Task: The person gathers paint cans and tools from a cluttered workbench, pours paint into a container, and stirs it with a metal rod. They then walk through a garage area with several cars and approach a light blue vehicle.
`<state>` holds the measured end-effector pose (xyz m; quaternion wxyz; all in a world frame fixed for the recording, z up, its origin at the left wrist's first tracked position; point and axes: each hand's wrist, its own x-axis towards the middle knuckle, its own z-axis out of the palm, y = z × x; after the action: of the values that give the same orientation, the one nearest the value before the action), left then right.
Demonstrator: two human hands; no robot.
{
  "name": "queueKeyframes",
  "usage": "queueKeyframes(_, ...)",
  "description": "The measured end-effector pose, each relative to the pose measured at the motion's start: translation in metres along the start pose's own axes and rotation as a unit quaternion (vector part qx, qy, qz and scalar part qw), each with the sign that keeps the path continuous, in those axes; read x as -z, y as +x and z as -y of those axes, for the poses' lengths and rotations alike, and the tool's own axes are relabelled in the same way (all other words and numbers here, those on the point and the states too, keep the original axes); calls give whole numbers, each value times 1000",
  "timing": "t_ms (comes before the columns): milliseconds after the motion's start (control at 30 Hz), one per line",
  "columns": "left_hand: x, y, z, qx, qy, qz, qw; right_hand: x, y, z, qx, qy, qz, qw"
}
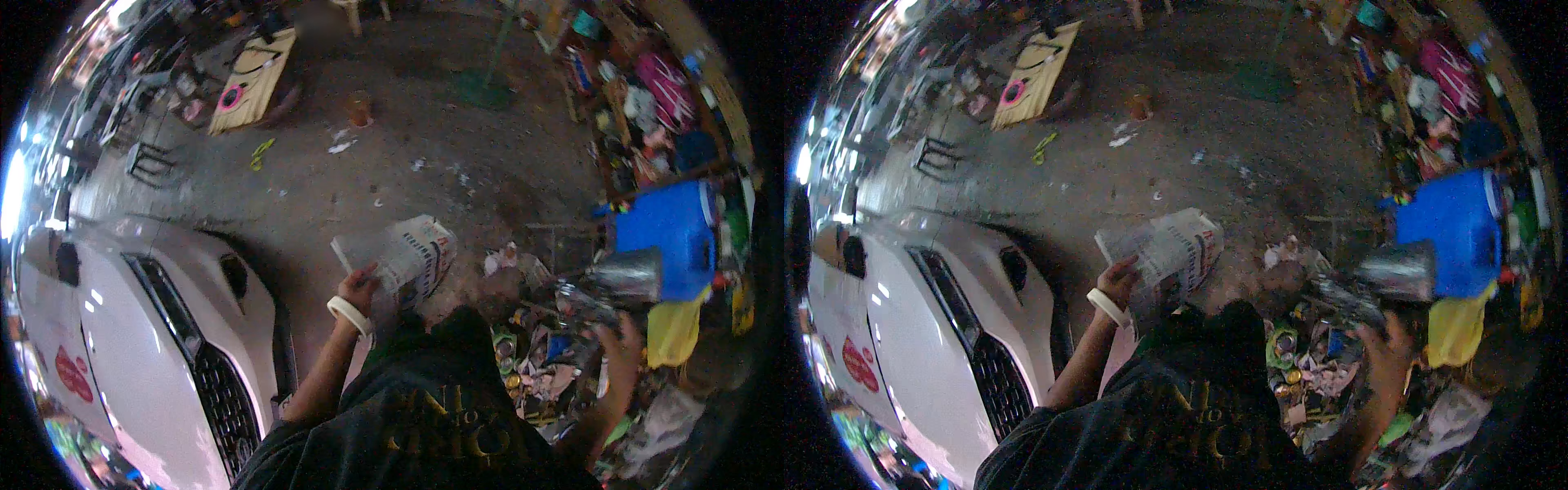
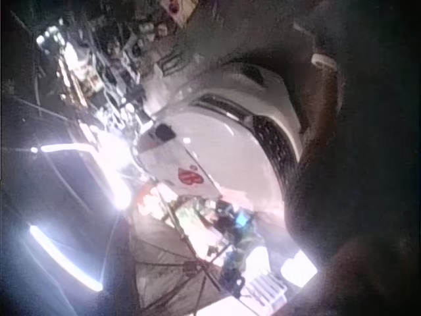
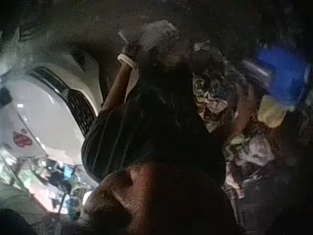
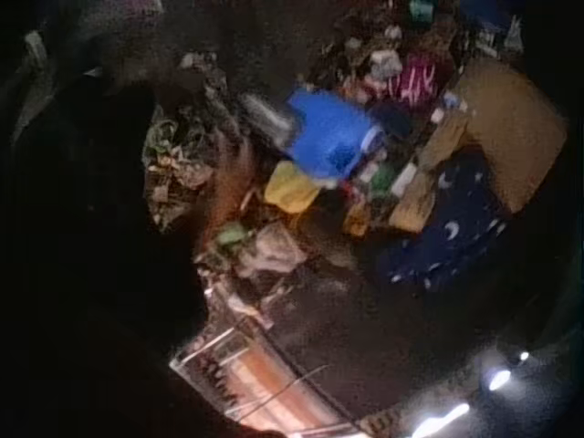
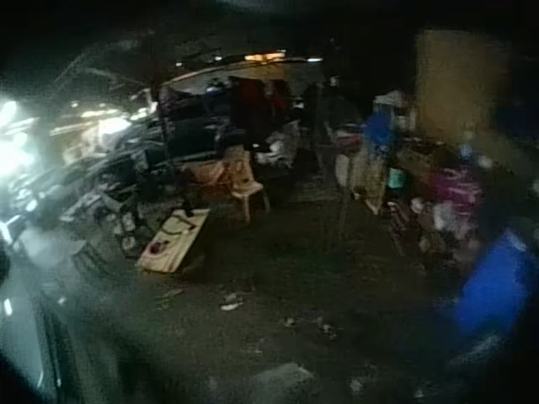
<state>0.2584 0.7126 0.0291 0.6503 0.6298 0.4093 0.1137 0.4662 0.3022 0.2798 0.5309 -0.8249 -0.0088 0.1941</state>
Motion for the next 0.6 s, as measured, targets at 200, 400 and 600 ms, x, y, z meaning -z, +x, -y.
queueKeyframes(200, 73, 109, -31, 17, 6, -47, 999, -214, 109, 68, 20, -210, 152, 966)
queueKeyframes(400, 187, 212, -45, 31, -12, -71, 997, -389, 234, 102, 94, -230, 247, 937)
queueKeyframes(600, 274, 301, -118, 52, -243, -232, 941, -622, 337, 250, 324, -268, 376, 826)
